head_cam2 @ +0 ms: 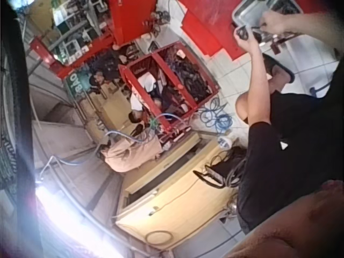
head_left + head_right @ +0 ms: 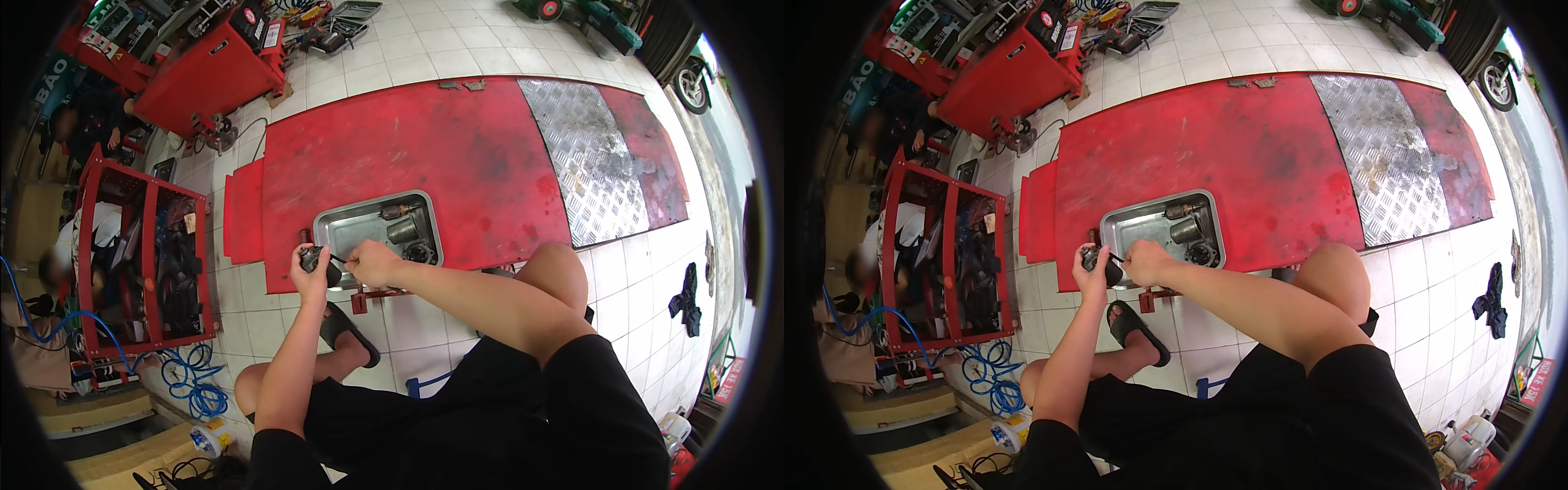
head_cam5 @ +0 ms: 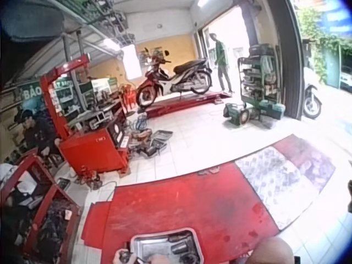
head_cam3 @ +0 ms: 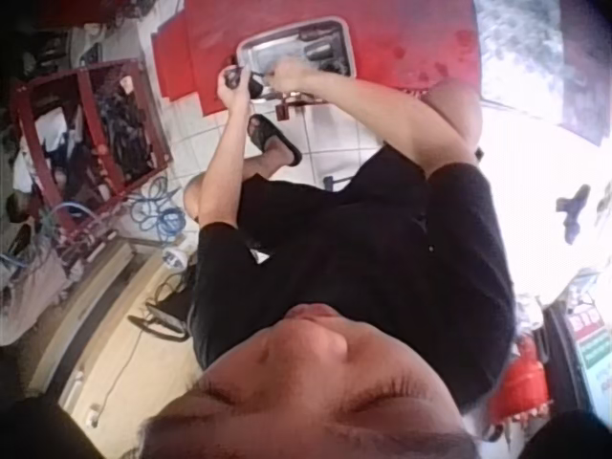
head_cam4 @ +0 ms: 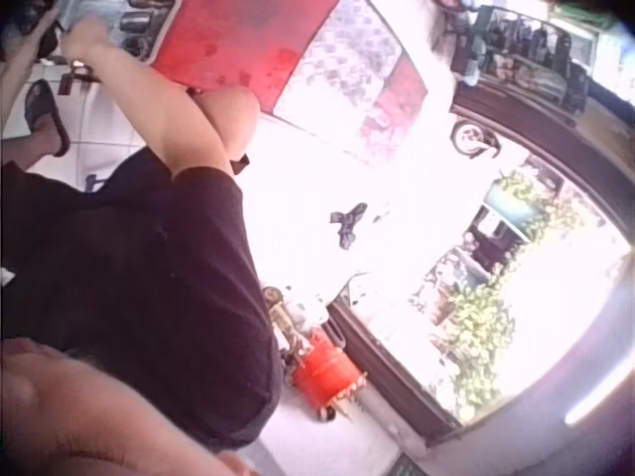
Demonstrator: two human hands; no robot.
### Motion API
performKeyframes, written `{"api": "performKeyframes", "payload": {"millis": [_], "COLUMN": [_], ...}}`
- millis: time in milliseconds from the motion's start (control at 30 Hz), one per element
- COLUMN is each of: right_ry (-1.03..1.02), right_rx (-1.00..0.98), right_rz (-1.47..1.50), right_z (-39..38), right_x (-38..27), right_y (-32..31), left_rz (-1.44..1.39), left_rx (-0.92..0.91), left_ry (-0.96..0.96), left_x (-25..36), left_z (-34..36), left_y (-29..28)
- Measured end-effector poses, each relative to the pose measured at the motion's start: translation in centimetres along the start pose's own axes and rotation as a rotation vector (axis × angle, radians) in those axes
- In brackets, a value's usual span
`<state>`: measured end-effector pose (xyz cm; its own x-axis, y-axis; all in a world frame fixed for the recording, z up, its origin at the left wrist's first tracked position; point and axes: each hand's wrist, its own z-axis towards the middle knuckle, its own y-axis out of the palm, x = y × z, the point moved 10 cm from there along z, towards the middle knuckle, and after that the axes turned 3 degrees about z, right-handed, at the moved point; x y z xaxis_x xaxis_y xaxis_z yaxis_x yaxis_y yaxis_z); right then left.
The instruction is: The person sits on a low stool in a workshop and uses a thin metal rod to clean or adjust the interior of a cylindrical mechanical part. The person holds the part in one hand and manipulates the rod with the other, occasionally placing the part into a metal tray containing other components.
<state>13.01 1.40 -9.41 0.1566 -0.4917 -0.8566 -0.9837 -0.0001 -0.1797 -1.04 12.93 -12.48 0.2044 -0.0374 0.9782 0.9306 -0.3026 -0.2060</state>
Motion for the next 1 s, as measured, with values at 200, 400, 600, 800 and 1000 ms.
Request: {"api": "performKeyframes", "payload": {"millis": [200,400,600,800,1000], "right_ry": [0.018,0.04,-0.019,0.061,-0.072], "right_rx": [-0.002,-0.02,0.036,-0.022,0.004], "right_rz": [-0.091,-0.292,-0.361,0.291,0.406], "right_z": [0.9,2.5,1.9,-2.0,-5.4], "right_x": [0.2,2.2,1.5,-1.2,-2.7], "right_y": [0.5,0.4,-1.1,-3.5,-4.9], "left_rz": [-0.039,-0.061,-0.129,-0.718,-0.951], "left_rx": [0.046,0.108,0.124,0.078,-0.001], "left_ry": [-0.046,-0.108,-0.146,-0.652,-0.665], "left_x": [-0.2,-1.4,-1.1,1.5,9.9], "left_z": [0.2,0.8,1.0,-1.2,-3.8], "left_y": [-1.0,-2.2,-2.4,0.3,1.3]}}
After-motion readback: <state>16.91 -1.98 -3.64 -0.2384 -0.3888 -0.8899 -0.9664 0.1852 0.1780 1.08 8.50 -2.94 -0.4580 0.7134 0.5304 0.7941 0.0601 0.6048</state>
